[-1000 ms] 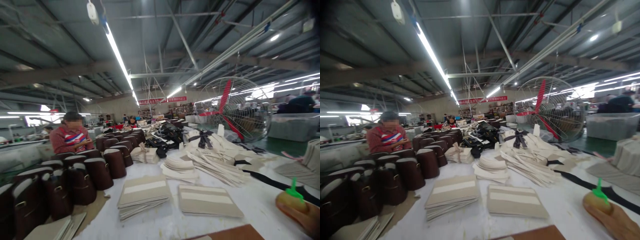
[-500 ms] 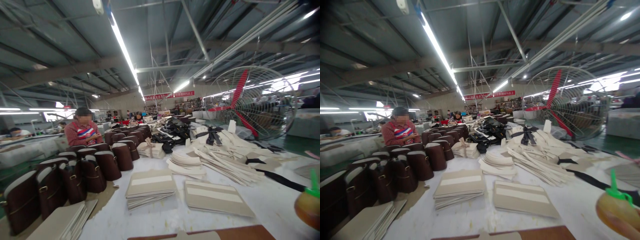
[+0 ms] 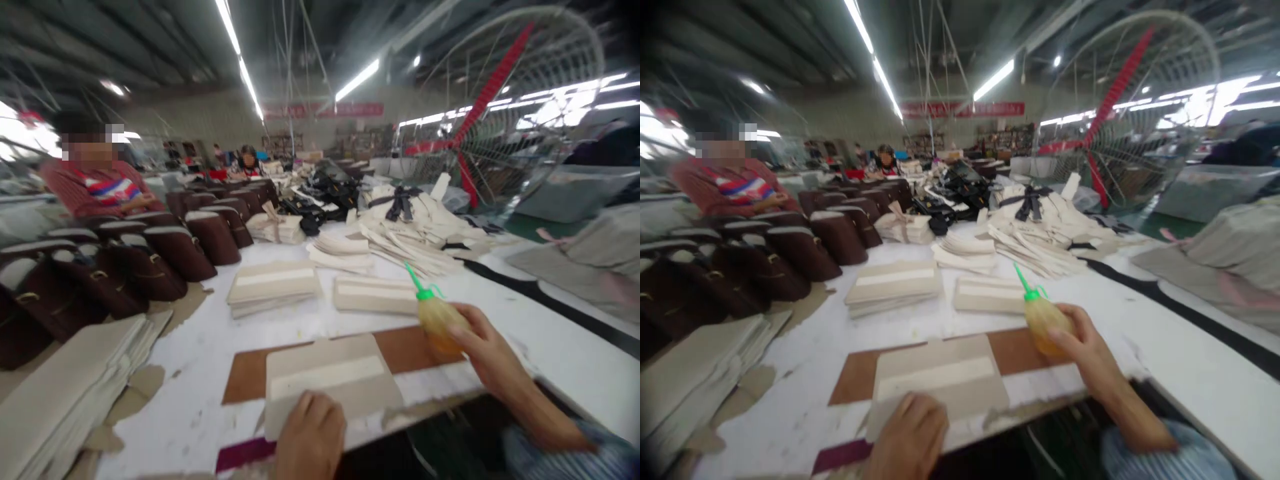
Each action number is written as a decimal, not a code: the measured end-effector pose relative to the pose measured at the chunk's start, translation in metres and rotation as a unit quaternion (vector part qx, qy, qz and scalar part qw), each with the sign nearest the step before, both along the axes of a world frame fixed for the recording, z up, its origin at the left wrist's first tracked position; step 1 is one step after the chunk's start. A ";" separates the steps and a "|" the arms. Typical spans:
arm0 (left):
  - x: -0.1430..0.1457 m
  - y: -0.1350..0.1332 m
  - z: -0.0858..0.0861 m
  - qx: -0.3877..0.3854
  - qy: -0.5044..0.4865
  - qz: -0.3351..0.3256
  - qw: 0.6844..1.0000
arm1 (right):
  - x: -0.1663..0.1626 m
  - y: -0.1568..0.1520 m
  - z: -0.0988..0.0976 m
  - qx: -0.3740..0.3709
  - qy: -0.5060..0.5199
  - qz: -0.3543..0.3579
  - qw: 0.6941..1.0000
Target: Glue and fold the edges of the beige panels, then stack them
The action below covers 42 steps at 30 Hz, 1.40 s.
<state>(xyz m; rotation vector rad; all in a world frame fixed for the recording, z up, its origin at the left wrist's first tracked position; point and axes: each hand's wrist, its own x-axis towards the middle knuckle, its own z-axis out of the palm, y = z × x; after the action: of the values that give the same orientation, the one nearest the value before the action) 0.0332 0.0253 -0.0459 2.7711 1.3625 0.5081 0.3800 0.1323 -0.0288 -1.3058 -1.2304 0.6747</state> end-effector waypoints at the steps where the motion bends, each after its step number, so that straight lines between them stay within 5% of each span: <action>1: 0.003 -0.001 -0.003 0.035 0.038 -0.005 0.999 | -0.005 -0.006 0.005 -0.007 0.013 0.033 0.999; 5: 0.008 -0.001 0.000 0.112 0.076 -0.016 0.991 | -0.024 -0.020 0.023 -0.031 0.062 0.115 0.991; 9: 0.009 0.000 0.008 0.126 0.064 -0.003 0.990 | -0.030 -0.029 0.033 -0.019 0.070 0.114 0.991; 18: 0.011 -0.002 0.006 0.155 0.013 -0.005 0.988 | -0.031 -0.033 0.028 -0.031 0.064 0.152 0.986; 27: 0.007 0.000 0.025 0.057 -0.049 -0.002 0.997 | -0.052 -0.039 0.043 -0.106 0.162 0.196 0.961; 32: 0.004 0.010 0.019 0.123 -0.049 0.042 0.990 | -0.060 -0.038 0.051 -0.131 0.149 0.234 0.952; 38: 0.009 0.013 0.015 0.045 -0.035 0.113 0.992 | -0.084 -0.031 0.063 -0.191 0.206 0.267 0.922; 42: 0.010 0.012 0.019 0.012 -0.043 0.122 0.992 | -0.109 -0.024 0.067 -0.221 0.138 0.288 0.921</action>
<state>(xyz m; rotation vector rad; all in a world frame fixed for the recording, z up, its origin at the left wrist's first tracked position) 0.0435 0.0368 -0.0270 2.5802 1.6950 0.6459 0.2709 0.1086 0.0379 -1.1406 -1.2699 1.5819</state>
